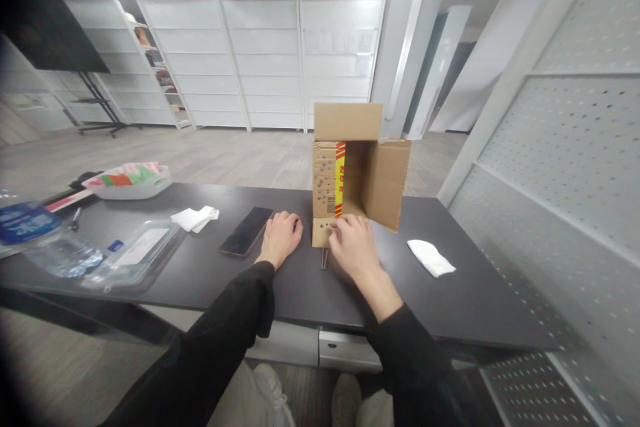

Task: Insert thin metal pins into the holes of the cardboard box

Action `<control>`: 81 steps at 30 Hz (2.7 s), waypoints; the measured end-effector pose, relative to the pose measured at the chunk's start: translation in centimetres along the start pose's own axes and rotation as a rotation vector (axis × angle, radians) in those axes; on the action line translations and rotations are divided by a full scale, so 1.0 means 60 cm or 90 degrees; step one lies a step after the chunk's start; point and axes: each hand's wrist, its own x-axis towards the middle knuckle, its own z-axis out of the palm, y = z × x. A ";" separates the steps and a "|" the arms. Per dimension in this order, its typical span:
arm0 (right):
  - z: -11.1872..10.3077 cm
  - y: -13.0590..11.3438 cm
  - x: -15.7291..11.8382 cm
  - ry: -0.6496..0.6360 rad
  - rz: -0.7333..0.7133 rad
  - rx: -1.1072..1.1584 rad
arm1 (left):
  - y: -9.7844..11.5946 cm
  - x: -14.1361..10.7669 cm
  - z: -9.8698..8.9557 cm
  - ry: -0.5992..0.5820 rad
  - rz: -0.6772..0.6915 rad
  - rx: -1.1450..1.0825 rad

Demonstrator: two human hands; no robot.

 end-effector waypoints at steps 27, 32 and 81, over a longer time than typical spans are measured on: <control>0.056 0.006 0.002 0.079 0.067 -0.061 | -0.003 0.001 0.007 0.004 0.002 -0.005; 0.056 0.006 0.004 0.081 0.065 -0.066 | -0.002 0.002 0.006 0.003 0.004 -0.001; -0.001 -0.015 -0.036 0.084 0.017 0.223 | -0.003 0.000 0.005 0.002 0.005 0.006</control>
